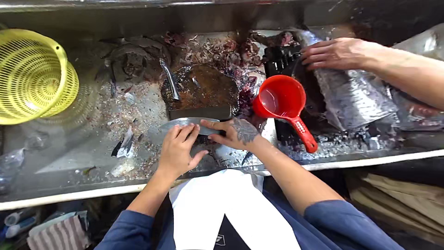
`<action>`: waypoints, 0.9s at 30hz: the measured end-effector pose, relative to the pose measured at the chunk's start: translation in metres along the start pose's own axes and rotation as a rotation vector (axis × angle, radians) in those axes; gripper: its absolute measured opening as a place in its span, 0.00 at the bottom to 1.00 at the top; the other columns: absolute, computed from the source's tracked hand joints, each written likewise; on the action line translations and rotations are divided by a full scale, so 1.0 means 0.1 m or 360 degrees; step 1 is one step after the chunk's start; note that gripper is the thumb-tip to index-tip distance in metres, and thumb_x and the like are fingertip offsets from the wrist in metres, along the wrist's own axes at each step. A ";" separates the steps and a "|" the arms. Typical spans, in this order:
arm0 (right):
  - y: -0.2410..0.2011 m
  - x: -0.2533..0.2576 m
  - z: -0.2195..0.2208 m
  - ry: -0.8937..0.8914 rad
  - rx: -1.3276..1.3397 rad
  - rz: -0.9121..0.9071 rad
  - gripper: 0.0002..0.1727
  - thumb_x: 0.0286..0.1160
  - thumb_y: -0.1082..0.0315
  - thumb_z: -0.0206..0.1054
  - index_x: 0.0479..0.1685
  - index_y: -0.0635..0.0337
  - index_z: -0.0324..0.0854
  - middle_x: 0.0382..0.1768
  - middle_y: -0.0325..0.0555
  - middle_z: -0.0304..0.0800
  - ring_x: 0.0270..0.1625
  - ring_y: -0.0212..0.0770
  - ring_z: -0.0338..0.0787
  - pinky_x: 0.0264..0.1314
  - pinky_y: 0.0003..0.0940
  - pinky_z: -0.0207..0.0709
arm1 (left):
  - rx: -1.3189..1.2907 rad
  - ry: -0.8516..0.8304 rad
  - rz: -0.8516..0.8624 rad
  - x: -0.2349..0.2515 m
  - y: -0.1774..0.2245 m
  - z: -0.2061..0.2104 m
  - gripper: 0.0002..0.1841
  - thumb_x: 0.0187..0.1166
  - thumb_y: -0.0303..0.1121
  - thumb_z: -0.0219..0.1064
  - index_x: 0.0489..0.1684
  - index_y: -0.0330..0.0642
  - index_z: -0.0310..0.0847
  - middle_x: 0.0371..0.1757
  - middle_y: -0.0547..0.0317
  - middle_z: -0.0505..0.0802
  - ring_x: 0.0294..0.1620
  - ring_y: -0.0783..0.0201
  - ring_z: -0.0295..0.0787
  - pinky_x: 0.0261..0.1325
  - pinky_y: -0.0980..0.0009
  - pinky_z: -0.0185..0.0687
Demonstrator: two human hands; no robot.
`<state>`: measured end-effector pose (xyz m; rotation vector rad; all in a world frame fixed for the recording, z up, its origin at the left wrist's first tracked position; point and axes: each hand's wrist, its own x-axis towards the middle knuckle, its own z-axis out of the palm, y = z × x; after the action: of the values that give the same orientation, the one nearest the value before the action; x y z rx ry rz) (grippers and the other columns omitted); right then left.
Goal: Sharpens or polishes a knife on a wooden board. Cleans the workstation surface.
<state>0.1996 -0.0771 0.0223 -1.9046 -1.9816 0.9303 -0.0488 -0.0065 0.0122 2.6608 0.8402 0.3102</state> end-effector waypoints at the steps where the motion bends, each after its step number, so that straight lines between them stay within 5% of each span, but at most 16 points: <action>1: 0.12 -0.09 -0.09 0.0018 0.0014 0.0012 0.27 0.82 0.36 0.60 0.82 0.14 0.73 0.41 0.41 0.97 0.40 0.47 0.95 0.44 0.62 0.86 | 0.0009 -0.0033 0.0044 0.12 0.10 0.04 0.40 0.73 0.70 0.63 0.77 0.51 0.82 0.76 0.54 0.87 0.77 0.50 0.81 0.81 0.46 0.70; 6: 0.55 -0.50 -0.49 0.0049 -0.0085 0.0224 0.28 0.84 0.33 0.53 0.82 0.19 0.75 0.48 0.45 0.98 0.46 0.51 0.96 0.48 0.66 0.85 | -0.0181 -0.0218 0.0232 0.64 0.55 0.20 0.37 0.74 0.61 0.70 0.81 0.48 0.78 0.78 0.58 0.85 0.78 0.54 0.78 0.82 0.50 0.69; 8: 0.32 -0.29 -0.37 -0.0044 -0.0061 0.0221 0.27 0.86 0.36 0.54 0.82 0.23 0.76 0.48 0.48 0.98 0.47 0.54 0.96 0.51 0.68 0.85 | -0.0187 -0.0120 0.0081 0.43 0.38 0.15 0.38 0.71 0.63 0.71 0.79 0.52 0.79 0.77 0.62 0.86 0.78 0.55 0.78 0.83 0.50 0.70; 12: -0.05 0.10 -0.08 -0.0189 -0.0075 0.0042 0.29 0.85 0.28 0.45 0.84 0.11 0.68 0.50 0.44 0.97 0.51 0.53 0.95 0.54 0.65 0.84 | -0.0045 0.0027 -0.0128 -0.03 0.07 -0.06 0.42 0.70 0.74 0.61 0.77 0.53 0.82 0.75 0.58 0.88 0.77 0.53 0.82 0.84 0.46 0.69; 15: 0.19 -0.22 -0.26 -0.0179 -0.0077 0.0164 0.31 0.82 0.26 0.48 0.84 0.11 0.68 0.52 0.45 0.97 0.51 0.54 0.96 0.54 0.68 0.84 | -0.0102 -0.0107 -0.0031 0.20 0.34 0.02 0.42 0.70 0.72 0.63 0.77 0.52 0.82 0.75 0.58 0.88 0.74 0.49 0.82 0.76 0.44 0.76; 19: 0.42 -0.50 -0.62 -0.0065 -0.0146 0.0368 0.29 0.81 0.33 0.57 0.84 0.13 0.70 0.54 0.46 0.98 0.49 0.58 0.97 0.52 0.74 0.83 | -0.0210 -0.0172 0.0212 0.71 0.56 0.10 0.38 0.68 0.63 0.73 0.77 0.52 0.82 0.74 0.62 0.88 0.74 0.53 0.82 0.78 0.48 0.75; 22: 0.12 -0.26 -0.27 0.0034 0.0019 0.0213 0.29 0.82 0.38 0.63 0.83 0.22 0.75 0.50 0.48 0.99 0.46 0.56 0.98 0.51 0.72 0.86 | -0.0153 0.0097 0.0088 0.36 0.25 0.12 0.36 0.68 0.66 0.70 0.73 0.57 0.85 0.69 0.65 0.91 0.71 0.57 0.85 0.78 0.51 0.77; 27: -0.19 -0.07 -0.08 -0.0155 0.0000 0.0181 0.30 0.82 0.31 0.56 0.86 0.14 0.68 0.60 0.39 0.96 0.56 0.51 0.96 0.62 0.66 0.84 | -0.0012 0.0284 0.0027 -0.07 -0.02 0.10 0.37 0.67 0.71 0.67 0.72 0.59 0.87 0.69 0.66 0.92 0.70 0.59 0.86 0.76 0.50 0.79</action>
<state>0.1894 -0.0802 0.0416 -2.0267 -1.9421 1.0724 -0.0523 -0.0110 0.0018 2.6636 0.8671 0.5603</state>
